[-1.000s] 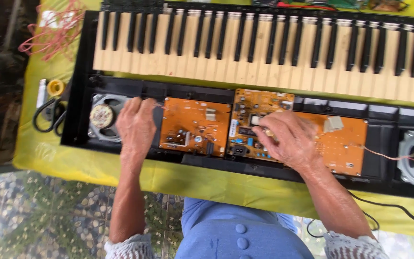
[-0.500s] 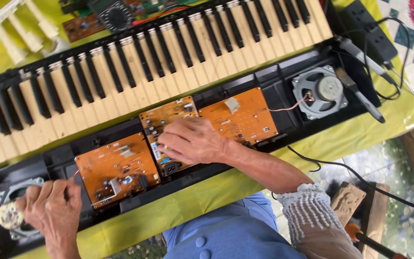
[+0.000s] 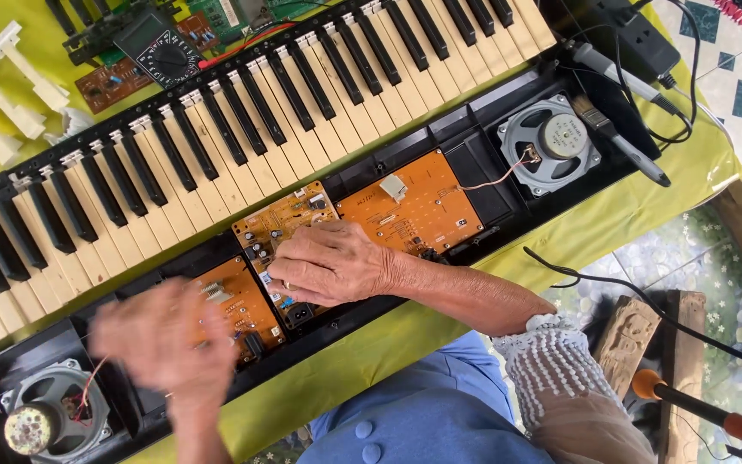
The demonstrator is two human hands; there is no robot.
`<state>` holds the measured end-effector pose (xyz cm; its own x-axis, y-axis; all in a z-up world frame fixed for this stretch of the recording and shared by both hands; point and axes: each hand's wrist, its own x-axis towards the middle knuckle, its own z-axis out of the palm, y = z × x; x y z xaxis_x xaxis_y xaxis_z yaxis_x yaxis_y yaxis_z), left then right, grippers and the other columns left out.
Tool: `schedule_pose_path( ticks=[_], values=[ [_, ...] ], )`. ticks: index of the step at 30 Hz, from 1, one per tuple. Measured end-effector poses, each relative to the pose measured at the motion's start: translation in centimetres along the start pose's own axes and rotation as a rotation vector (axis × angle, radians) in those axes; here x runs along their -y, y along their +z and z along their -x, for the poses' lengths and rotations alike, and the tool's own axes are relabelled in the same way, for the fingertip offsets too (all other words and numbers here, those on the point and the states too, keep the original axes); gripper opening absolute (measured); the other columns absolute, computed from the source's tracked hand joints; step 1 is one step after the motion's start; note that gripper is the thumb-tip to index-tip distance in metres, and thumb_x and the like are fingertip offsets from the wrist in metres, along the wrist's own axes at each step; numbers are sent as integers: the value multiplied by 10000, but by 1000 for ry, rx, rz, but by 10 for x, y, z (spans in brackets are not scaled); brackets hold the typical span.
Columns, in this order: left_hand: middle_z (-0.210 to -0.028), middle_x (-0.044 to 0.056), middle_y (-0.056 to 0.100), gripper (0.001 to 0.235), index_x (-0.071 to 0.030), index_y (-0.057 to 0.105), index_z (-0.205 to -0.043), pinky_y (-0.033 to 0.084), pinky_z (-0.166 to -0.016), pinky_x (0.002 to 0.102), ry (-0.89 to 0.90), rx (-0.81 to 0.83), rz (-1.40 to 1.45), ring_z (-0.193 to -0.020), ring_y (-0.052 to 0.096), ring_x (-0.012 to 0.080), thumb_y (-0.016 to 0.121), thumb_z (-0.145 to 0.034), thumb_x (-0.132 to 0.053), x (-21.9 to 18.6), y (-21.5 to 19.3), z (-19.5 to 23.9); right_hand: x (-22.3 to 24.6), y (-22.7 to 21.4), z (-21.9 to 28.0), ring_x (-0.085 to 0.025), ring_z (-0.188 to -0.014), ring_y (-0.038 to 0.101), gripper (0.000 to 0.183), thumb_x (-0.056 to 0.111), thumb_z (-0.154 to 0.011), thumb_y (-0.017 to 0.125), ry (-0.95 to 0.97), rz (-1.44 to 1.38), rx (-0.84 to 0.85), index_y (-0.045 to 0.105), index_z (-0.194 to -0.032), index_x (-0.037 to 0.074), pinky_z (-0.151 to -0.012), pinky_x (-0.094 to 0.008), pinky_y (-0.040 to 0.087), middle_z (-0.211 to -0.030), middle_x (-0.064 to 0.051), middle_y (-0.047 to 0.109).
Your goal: The person repairs an electronic keyboard by connecting wires to the internal speaker and circuit board. They use a screwdriver to tighten screws on the circuit board and handle various wires and components within the open keyboard casing.
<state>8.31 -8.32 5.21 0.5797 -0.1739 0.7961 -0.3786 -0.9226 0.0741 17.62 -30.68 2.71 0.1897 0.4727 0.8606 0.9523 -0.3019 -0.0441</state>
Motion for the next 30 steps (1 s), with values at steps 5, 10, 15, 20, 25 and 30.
schedule_pose_path(
  ticks=[5, 10, 15, 20, 25, 30],
  values=[
    [-929, 126, 641, 266, -59, 572, -891, 402, -984, 520, 89, 31, 135, -850, 597, 253, 513, -1008, -291, -47, 52, 12, 1, -3, -3, -203, -722, 664, 232, 255, -1034, 675, 35, -160, -38, 637, -1084, 32, -588, -315, 568, -978, -96, 632],
    [-834, 85, 575, 177, -82, 706, -759, 465, -935, 562, 106, 44, 275, -799, 634, 278, 665, -904, -175, -55, 53, 15, 4, 4, -6, -200, -638, 618, 203, 269, -1004, 648, 200, -282, -147, 755, -1033, 99, -535, -294, 538, -872, -45, 614],
    [-856, 123, 614, 227, -6, 605, -877, 410, -968, 489, 92, 2, 208, -779, 589, 274, 553, -1005, -187, -49, 45, 3, 4, 1, -6, -178, -712, 668, 250, 283, -1067, 587, 5, -74, -14, 661, -1064, 45, -544, -283, 544, -952, -87, 638],
    [-903, 119, 657, 257, -1, 663, -868, 407, -973, 480, 100, 19, 130, -793, 603, 270, 607, -1001, -214, -47, 41, -4, 5, 0, -10, -155, -705, 620, 229, 262, -1069, 570, 5, -62, 10, 649, -997, 59, -556, -269, 531, -948, -69, 597],
    [-902, 126, 689, 234, -22, 679, -837, 386, -1001, 488, 123, 33, 76, -790, 583, 270, 653, -1007, -180, -46, 38, -9, 5, 2, -6, -136, -708, 601, 225, 249, -1089, 557, 13, -93, -2, 614, -1020, 42, -517, -267, 533, -960, -76, 585],
    [-936, 155, 707, 258, 6, 667, -762, 389, -989, 515, 73, 69, 65, -806, 591, 311, 614, -987, -107, -41, 35, -1, 3, -1, -11, -155, -688, 631, 274, 270, -1082, 534, 36, -64, -49, 661, -987, 47, -544, -262, 489, -944, -76, 583]
  ],
)
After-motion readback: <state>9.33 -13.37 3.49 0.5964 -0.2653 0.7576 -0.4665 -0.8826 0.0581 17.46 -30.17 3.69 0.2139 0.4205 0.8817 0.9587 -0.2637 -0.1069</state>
